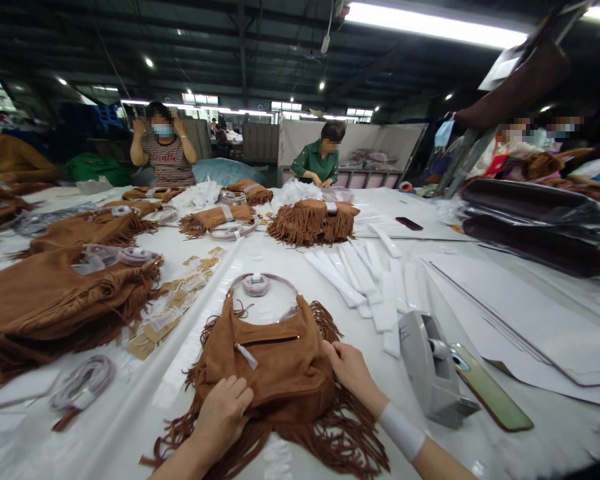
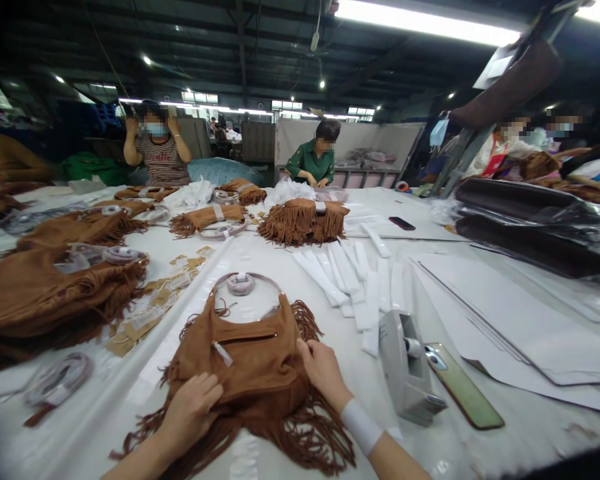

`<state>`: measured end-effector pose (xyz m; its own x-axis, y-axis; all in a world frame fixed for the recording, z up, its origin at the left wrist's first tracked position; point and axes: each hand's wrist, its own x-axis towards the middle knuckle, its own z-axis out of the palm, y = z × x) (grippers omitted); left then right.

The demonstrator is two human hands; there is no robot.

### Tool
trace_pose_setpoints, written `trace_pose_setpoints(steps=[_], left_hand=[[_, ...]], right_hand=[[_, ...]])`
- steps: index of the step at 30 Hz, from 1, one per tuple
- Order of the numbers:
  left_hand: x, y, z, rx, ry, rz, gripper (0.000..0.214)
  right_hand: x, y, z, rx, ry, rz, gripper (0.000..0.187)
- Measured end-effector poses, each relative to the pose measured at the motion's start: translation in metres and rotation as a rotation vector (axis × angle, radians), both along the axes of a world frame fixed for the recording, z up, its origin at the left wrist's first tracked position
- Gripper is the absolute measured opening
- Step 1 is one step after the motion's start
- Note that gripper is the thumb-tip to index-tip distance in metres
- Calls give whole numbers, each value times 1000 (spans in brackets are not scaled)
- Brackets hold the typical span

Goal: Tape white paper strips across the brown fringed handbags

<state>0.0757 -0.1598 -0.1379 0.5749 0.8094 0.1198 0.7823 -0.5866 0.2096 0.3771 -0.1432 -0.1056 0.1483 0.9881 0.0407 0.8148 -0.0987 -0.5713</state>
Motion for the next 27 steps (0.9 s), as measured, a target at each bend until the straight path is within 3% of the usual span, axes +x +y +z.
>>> trace_pose_setpoints(steps=[5,10,16,22,27], left_hand=[[-2,1,-7,41,-22,-11,12],[-6,3,-13,66,-1,-62,16],[-7,8,-18,91,3,-137,17],[-6,6,-13,40,-2,-89,14],[-8,7,-17,61,-5,-108,14]], right_hand=[[1,19,-15,-101,1,119,40],[6,13,-24,11,-34,22,33],[15,11,-34,21,23,-71,44],[28,-1,-25,-80,119,19,59],[35,-9,-14,-169,37,81,40]])
